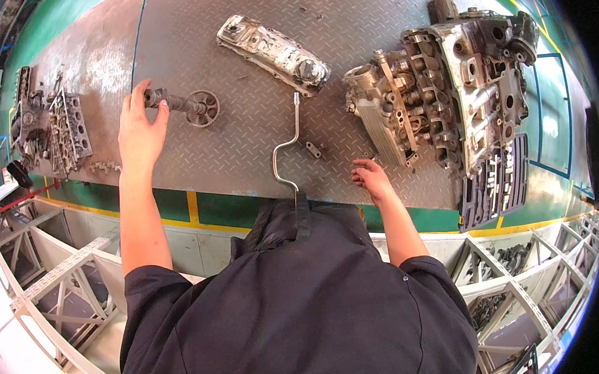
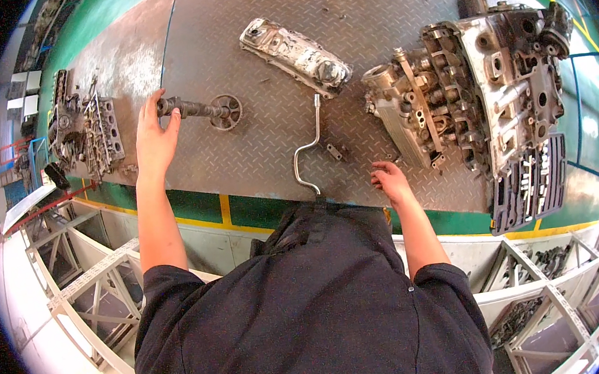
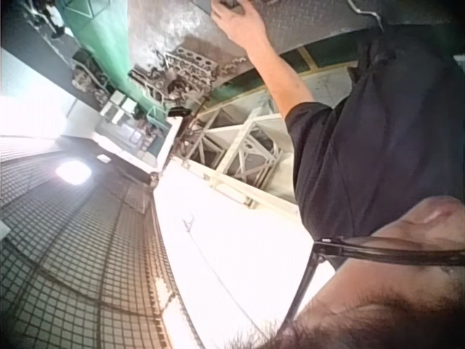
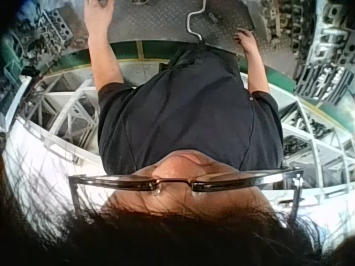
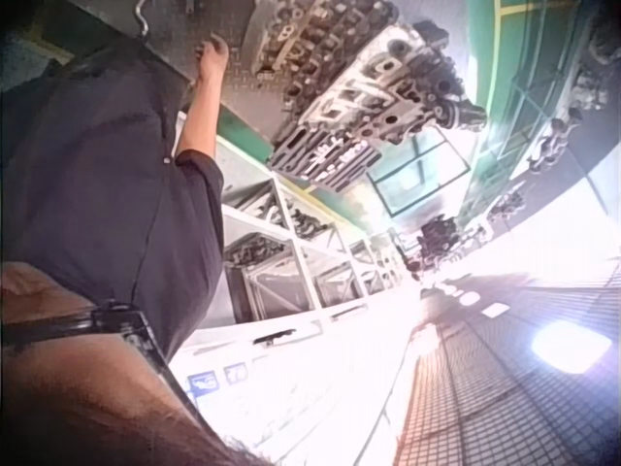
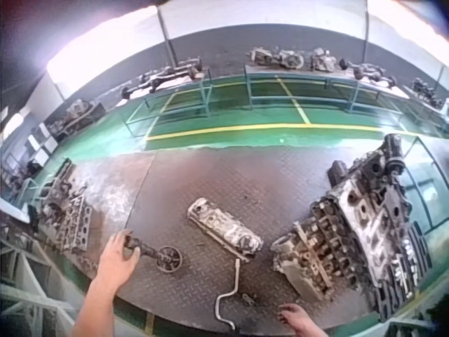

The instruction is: Disassembling an automotive engine, removing the camshaft and inspecting internal components.

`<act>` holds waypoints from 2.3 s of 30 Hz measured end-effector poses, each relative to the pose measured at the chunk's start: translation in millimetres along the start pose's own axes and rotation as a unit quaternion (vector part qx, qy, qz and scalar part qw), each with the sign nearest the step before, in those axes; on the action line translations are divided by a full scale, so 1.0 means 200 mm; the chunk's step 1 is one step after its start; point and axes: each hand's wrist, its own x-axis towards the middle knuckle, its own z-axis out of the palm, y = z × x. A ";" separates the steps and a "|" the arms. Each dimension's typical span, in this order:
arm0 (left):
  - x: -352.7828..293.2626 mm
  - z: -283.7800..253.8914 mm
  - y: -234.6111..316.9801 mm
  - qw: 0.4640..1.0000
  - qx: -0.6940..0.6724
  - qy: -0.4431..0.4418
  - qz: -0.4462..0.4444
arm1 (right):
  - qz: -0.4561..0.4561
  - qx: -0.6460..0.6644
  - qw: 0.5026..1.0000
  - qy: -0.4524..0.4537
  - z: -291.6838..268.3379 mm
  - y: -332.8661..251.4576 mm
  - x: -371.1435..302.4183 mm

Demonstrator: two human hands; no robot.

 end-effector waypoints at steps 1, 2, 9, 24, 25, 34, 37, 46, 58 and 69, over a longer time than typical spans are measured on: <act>0.01 0.00 0.01 0.999 -0.019 -0.022 -0.022 | 0.000 0.002 1.000 0.006 0.00 0.00 0.00; 0.01 0.00 0.02 0.997 -0.037 -0.045 -0.044 | 0.001 0.004 1.000 0.012 -0.01 0.00 0.01; 0.03 0.07 0.00 0.997 -0.071 0.034 -0.001 | -0.008 0.000 1.000 0.009 0.00 -0.01 0.02; 0.78 0.92 0.52 0.965 -0.131 0.066 0.216 | -0.014 0.031 0.990 0.138 -0.12 0.28 -0.31; 0.79 1.03 0.61 0.969 -0.088 0.011 0.231 | -0.002 0.021 0.987 0.159 -0.14 0.35 -0.37; 0.83 1.64 0.86 0.938 -0.027 -0.140 0.316 | 0.125 0.174 0.934 0.286 -0.15 0.94 -0.98; 0.92 1.69 0.77 0.952 -0.028 -0.062 0.299 | 0.145 0.183 0.937 0.261 -0.16 1.00 -0.96; -0.15 1.25 0.37 0.954 -0.083 -0.091 0.275 | -0.059 -0.009 0.973 0.225 -0.49 0.78 -0.54; -1.92 1.09 -0.11 0.897 -0.102 -0.399 -0.160 | -0.156 0.184 0.945 0.221 -1.06 -0.01 -0.28; -2.13 1.28 -0.12 0.872 -0.284 -0.262 -0.301 | -0.069 0.397 0.905 0.136 -1.06 -0.03 -0.25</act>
